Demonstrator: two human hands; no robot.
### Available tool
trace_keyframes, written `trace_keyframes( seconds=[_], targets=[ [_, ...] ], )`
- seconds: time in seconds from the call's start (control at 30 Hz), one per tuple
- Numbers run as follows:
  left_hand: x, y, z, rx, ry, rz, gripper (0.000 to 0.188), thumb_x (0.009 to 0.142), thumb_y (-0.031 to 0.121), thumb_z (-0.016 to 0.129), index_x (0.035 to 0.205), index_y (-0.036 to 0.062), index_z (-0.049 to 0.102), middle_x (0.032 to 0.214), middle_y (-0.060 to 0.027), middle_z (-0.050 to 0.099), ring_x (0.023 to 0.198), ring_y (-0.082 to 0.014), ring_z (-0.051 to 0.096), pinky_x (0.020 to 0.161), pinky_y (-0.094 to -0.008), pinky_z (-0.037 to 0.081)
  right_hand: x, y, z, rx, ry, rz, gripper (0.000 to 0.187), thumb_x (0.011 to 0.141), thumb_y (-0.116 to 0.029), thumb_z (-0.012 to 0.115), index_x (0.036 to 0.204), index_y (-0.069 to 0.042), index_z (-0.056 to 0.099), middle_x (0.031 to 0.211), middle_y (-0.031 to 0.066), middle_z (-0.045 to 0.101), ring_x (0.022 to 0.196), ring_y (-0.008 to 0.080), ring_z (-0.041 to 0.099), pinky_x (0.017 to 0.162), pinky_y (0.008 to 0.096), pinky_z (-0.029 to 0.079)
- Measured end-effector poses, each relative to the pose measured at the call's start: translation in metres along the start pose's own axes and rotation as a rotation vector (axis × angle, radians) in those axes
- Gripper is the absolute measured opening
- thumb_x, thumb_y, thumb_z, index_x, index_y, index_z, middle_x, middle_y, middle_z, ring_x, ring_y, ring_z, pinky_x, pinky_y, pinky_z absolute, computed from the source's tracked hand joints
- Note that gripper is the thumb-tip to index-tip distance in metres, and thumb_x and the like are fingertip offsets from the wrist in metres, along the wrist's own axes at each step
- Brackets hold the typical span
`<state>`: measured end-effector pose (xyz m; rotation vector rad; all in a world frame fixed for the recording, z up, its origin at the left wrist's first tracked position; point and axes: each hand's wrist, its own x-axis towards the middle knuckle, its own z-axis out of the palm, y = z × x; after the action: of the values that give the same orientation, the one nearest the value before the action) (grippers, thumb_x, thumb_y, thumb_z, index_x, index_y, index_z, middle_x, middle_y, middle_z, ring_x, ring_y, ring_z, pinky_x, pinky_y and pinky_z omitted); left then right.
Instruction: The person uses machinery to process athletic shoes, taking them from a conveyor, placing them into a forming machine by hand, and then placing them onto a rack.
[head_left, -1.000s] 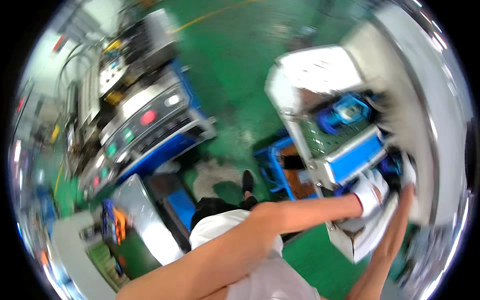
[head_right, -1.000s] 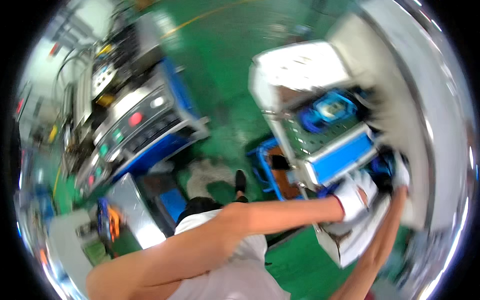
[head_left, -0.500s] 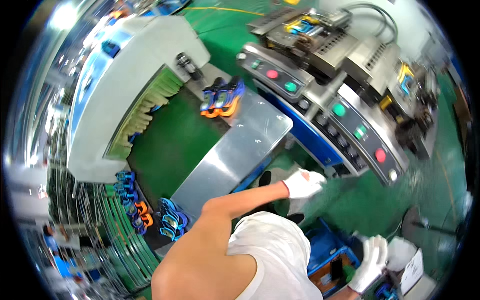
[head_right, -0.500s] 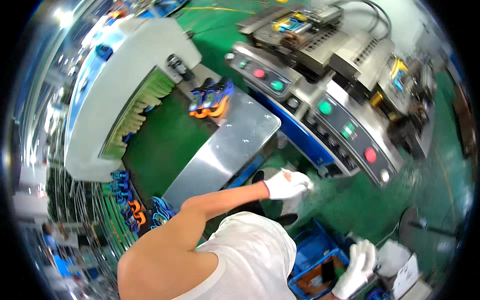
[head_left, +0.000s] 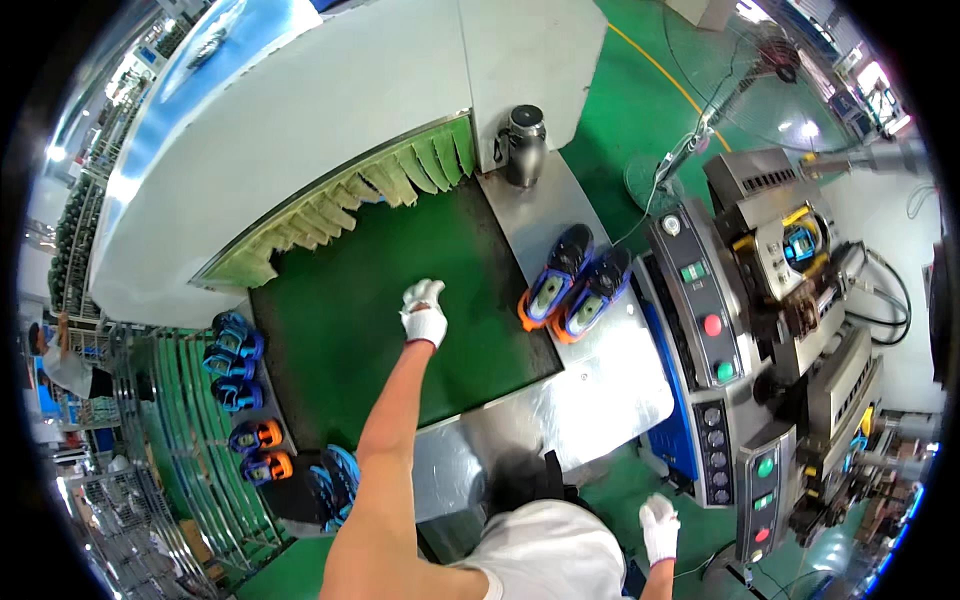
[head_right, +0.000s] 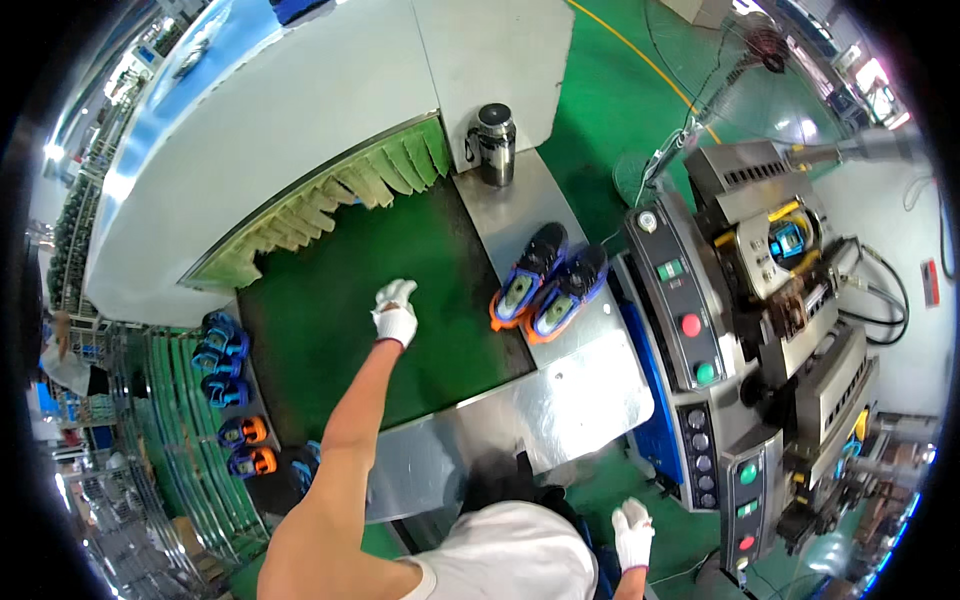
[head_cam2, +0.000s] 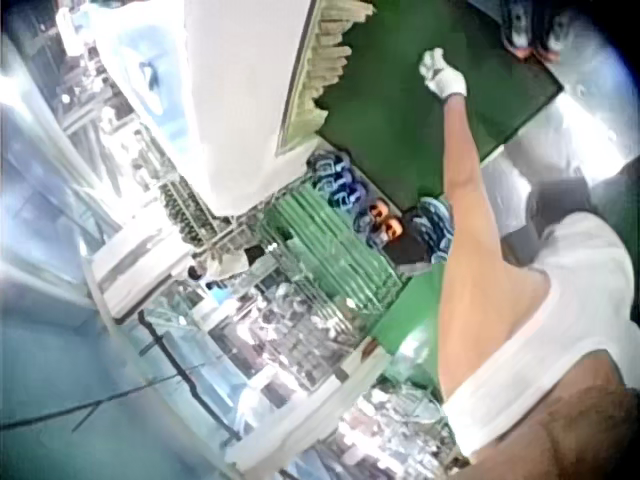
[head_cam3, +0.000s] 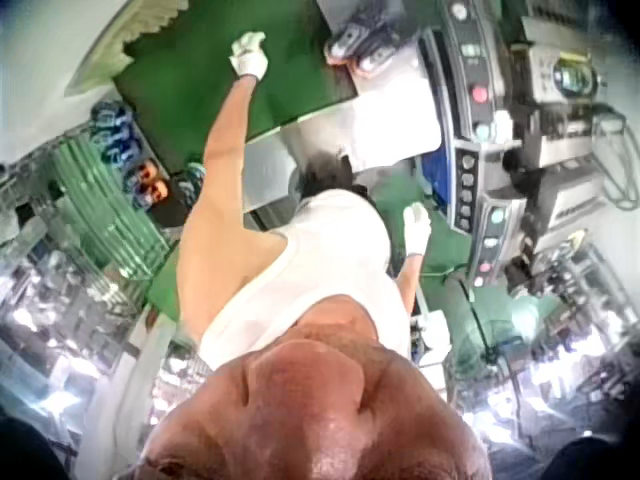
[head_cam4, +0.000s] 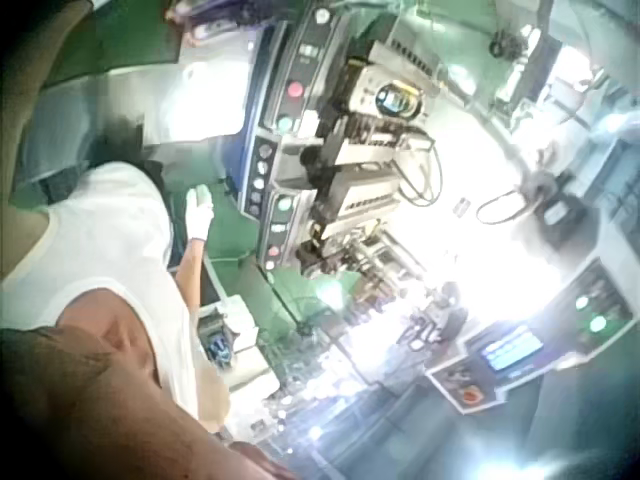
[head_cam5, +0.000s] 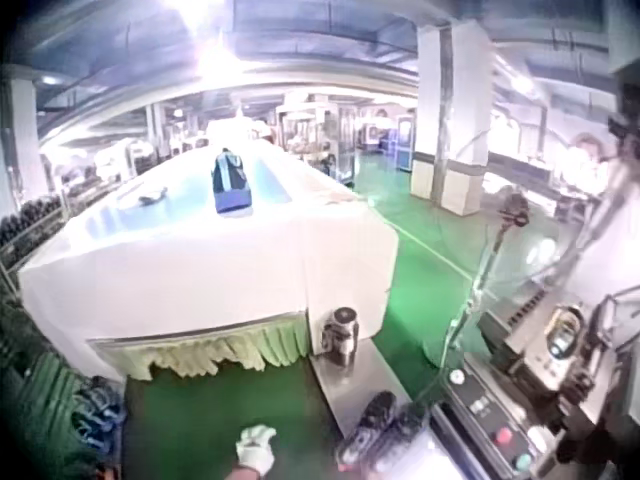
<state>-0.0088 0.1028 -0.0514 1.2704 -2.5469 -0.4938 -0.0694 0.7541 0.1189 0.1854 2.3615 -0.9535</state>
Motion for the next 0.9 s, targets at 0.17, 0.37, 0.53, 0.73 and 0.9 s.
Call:
trace_keyframes(
  seconds=[0.17, 0.37, 0.53, 0.73, 0.9],
  targets=[
    [0.192, -0.034, -0.011, 0.027, 0.299, 0.035, 0.053, 0.089, 0.005, 0.055, 0.141, 0.0181, 0.055, 0.147, -0.0127, 0.055, 0.135, -0.0395, 0.049, 0.109, -0.0532, 0.044, -0.017, 0.041, -0.039, -0.657, -0.078, 0.074, 0.034, 0.094, -0.020, 0.069, 0.124, -0.003, 0.069, 0.120, 0.0202, 0.071, 0.111, 0.0314, 0.069, 0.092, 0.0427, 0.055],
    [0.388, -0.149, -0.028, 0.357, -0.388, -0.140, 0.071, 0.099, 0.060, 0.045, 0.158, 0.0202, 0.042, 0.166, -0.0084, 0.038, 0.153, -0.0327, 0.032, 0.125, -0.0511, 0.023, -0.077, 0.035, -0.095, -0.818, -0.278, 0.287, 0.038, 0.096, -0.035, 0.059, 0.129, -0.020, 0.070, 0.118, 0.0212, 0.070, 0.113, 0.0412, 0.066, 0.088, 0.0524, 0.054],
    [0.400, -0.162, 0.042, 0.484, -0.404, 0.067, 0.062, 0.102, 0.055, 0.042, 0.151, 0.0186, 0.053, 0.159, -0.0084, 0.048, 0.145, -0.0324, 0.046, 0.120, -0.0440, 0.036, -0.084, -0.095, -0.039, -1.283, -0.314, 0.607, 0.035, 0.103, -0.039, 0.051, 0.131, -0.025, 0.067, 0.110, 0.0227, 0.073, 0.104, 0.0442, 0.068, 0.085, 0.0513, 0.055],
    [0.278, -0.112, 0.006, 0.106, 0.203, -0.082, 0.097, 0.079, 0.065, 0.072, 0.153, 0.0087, 0.045, 0.152, -0.0233, 0.051, 0.132, -0.0450, 0.053, 0.113, -0.0562, 0.038, 0.007, -0.048, -0.015, -0.784, -0.300, 0.452, 0.070, 0.089, -0.049, 0.074, 0.145, -0.010, 0.058, 0.121, 0.0239, 0.073, 0.113, 0.0379, 0.070, 0.096, 0.0451, 0.054],
    [0.124, -0.038, -0.039, -0.192, -0.028, -0.188, 0.073, 0.069, 0.049, 0.089, 0.121, 0.0072, 0.062, 0.114, -0.0206, 0.071, 0.105, -0.0414, 0.068, 0.090, -0.0530, 0.054, 0.075, -0.099, 0.050, -0.368, -0.195, -0.116, 0.049, 0.091, -0.034, 0.074, 0.127, -0.002, 0.068, 0.127, 0.0192, 0.070, 0.115, 0.0309, 0.069, 0.100, 0.0390, 0.053]
  ],
)
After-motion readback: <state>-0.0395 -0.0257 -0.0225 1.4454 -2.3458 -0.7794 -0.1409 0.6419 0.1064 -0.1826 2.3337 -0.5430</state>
